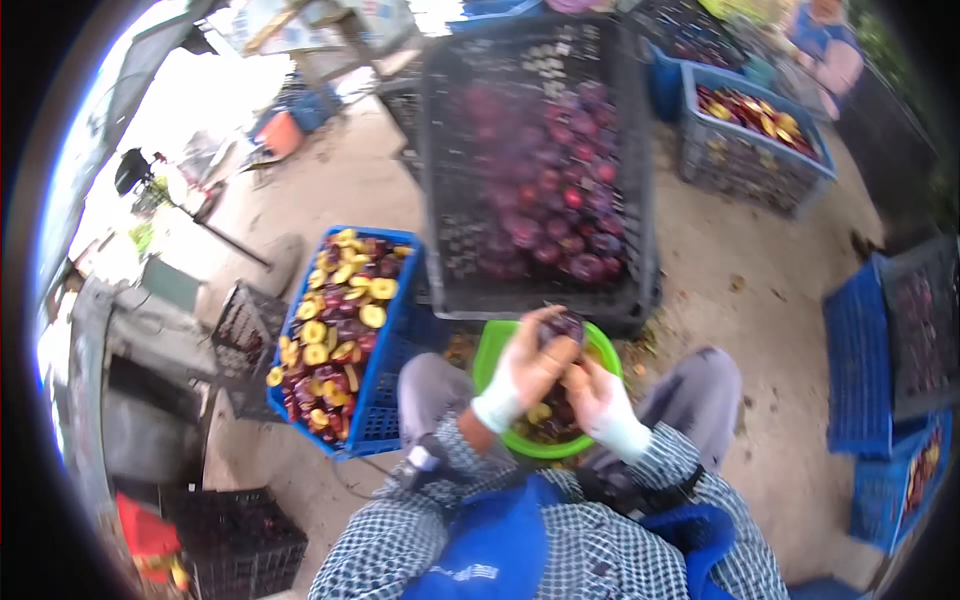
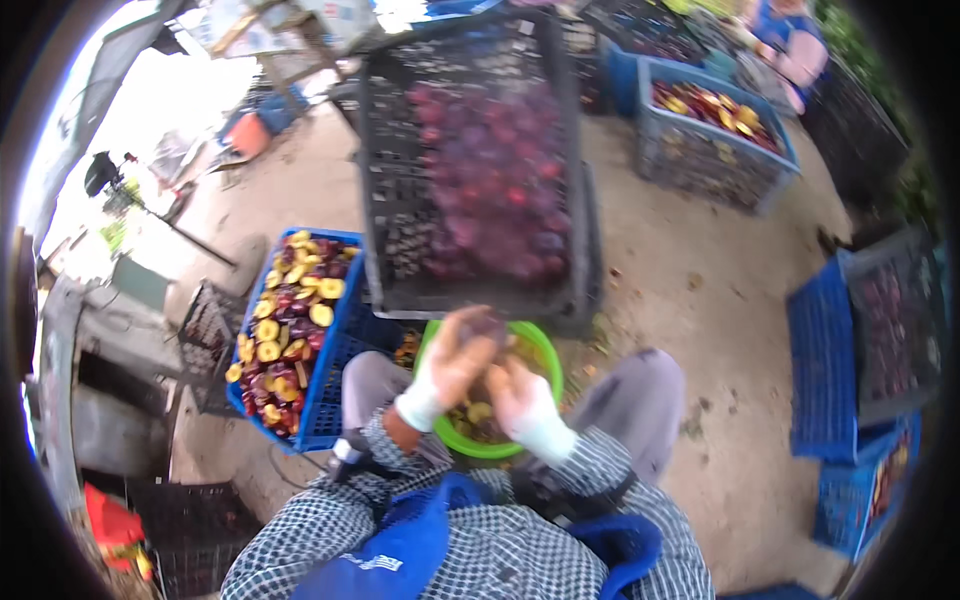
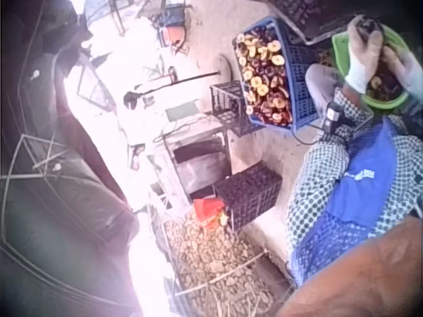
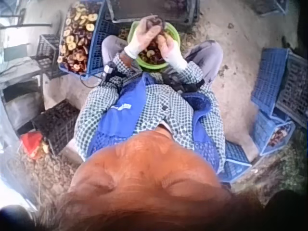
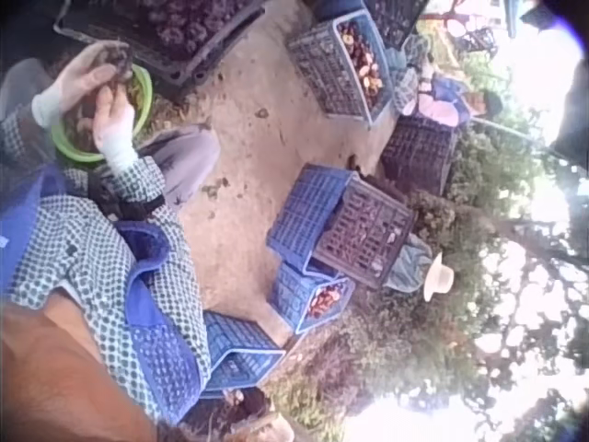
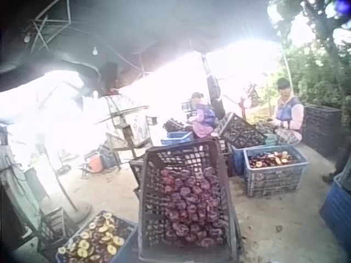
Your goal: Slicing stone fruit with a curved knife and placing them in a bucket.
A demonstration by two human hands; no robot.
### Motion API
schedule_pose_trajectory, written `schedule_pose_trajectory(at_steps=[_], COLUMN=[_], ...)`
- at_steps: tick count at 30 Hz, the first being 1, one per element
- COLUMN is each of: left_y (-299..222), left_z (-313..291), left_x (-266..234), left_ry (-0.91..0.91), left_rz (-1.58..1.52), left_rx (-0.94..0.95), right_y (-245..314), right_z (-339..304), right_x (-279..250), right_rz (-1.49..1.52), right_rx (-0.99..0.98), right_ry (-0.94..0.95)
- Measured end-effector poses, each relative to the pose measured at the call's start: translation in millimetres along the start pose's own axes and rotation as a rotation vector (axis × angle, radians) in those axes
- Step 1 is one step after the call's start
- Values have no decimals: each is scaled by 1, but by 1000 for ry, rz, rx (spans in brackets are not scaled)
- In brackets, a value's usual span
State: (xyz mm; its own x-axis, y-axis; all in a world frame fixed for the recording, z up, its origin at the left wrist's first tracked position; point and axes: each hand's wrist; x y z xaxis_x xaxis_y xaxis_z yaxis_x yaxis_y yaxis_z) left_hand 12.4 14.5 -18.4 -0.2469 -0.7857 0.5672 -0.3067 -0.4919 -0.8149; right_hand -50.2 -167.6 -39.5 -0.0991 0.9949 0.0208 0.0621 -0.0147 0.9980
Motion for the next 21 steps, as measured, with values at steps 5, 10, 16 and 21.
schedule_pose_trajectory(at_steps=[5, 10, 16, 21], left_y=[-13, -12, 12, -1], left_z=[3, -15, -26, -24], left_x=[-11, -14, 53, 62], left_ry=[-233, -10, -209, -178], left_rz=[323, 648, 764, 282], left_rx=[114, 157, 325, -246], right_y=[27, 58, 47, 70], right_z=[3, 11, 20, 9], right_x=[-10, -17, -11, -11], right_rz=[-20, -387, -335, -433], right_rx=[6, -339, -309, -409], right_ry=[7, -329, -422, -395])
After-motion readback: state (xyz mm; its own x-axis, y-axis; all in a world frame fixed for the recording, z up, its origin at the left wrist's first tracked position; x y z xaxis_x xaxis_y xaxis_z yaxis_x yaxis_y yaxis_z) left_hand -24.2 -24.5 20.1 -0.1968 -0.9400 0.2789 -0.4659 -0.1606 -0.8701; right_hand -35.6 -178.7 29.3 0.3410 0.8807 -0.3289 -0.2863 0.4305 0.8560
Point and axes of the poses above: each hand's wrist, its own z-axis towards the middle knuckle, its own x-axis out of the palm, y = z × x, and after that the axes turned 3 degrees about -y, right-handed
